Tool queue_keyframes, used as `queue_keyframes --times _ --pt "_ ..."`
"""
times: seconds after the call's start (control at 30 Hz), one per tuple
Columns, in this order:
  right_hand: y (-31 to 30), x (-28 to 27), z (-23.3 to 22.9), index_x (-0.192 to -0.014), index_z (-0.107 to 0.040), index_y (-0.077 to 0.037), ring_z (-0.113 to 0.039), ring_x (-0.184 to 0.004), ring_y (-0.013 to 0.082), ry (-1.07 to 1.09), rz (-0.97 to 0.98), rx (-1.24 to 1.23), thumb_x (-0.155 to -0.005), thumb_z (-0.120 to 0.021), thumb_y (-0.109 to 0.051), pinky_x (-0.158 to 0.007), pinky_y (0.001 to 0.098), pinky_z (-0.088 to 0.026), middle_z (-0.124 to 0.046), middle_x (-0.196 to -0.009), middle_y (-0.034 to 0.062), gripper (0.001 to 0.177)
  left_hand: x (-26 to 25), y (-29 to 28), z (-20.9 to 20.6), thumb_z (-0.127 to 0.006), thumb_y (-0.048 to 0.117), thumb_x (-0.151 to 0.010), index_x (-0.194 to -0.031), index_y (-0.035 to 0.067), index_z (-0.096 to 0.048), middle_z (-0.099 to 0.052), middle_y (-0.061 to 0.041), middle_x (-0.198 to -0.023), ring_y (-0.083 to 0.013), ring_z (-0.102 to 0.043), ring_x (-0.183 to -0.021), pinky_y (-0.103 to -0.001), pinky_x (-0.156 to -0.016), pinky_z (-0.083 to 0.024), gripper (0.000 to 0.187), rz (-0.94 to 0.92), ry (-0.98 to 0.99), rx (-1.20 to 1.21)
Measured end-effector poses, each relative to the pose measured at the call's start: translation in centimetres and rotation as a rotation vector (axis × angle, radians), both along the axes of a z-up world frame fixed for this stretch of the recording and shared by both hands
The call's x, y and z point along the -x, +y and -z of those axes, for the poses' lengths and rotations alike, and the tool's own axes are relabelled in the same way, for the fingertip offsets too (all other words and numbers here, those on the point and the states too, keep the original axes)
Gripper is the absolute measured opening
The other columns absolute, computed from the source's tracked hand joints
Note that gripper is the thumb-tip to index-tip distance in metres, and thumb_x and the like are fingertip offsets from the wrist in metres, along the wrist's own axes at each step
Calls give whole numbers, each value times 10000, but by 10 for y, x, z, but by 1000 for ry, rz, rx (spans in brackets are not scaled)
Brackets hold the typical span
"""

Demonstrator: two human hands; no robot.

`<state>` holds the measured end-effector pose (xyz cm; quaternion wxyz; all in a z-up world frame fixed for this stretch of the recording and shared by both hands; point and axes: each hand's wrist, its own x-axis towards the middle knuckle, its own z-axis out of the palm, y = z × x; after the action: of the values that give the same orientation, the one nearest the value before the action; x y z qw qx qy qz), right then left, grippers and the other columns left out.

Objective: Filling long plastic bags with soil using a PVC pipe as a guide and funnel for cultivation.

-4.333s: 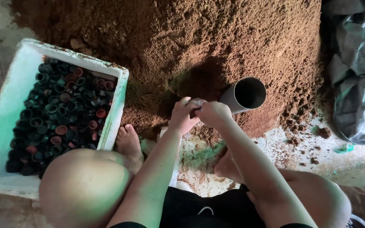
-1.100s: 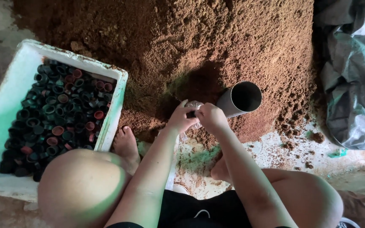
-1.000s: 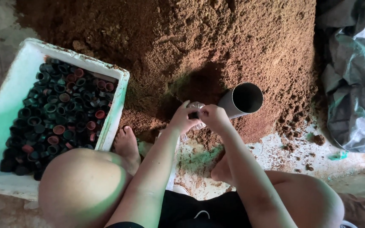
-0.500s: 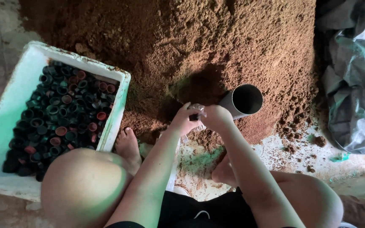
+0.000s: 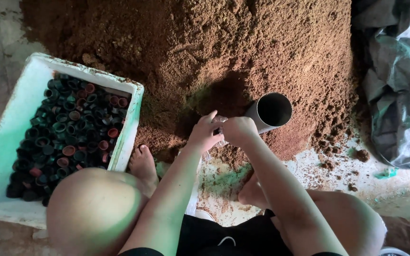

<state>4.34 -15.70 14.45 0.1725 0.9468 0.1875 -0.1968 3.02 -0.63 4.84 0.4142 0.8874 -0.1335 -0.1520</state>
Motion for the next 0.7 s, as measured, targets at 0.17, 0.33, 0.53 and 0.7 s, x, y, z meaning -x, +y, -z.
queue_keyframes --times 0.17,0.33,0.53,0.7 --pt "-11 3 19 -785 -743 -255 -742 -774 160 -61 -26 -82 -878 -501 -310 -652 369 -597 -720 -760 -77 265 -2 -3 20 -739 382 -847 -1127 392 -692 -410 16 -1623 -330 -439 -1442 -526 -991 -530 283 -10 -17 -33" --pt "-13 6 12 -819 -738 -211 -749 -798 247 -37 145 -211 -916 -486 -360 -674 424 -604 -721 -798 16 309 -2 1 19 -765 466 -790 -1184 451 -706 -373 21 -1648 -345 -418 -1455 -540 -1030 -489 399 -58 60 12" --pt "-18 14 -15 -1000 -745 -240 -699 -1033 331 108 547 -607 -932 -542 -449 -842 523 -574 -752 -992 49 299 -1 -2 10 -766 526 -773 -1219 490 -696 -350 21 -1661 -331 -381 -1487 -510 -1079 -435 452 -72 147 28" --pt "21 22 -70 -1139 -720 -143 -711 -1098 319 238 515 -237 -842 -599 -651 -951 464 -571 -754 -1108 107 601 1 -6 18 -820 565 -739 -1236 512 -693 -386 10 -1637 -313 -395 -1477 -480 -1088 -418 516 -81 70 51"
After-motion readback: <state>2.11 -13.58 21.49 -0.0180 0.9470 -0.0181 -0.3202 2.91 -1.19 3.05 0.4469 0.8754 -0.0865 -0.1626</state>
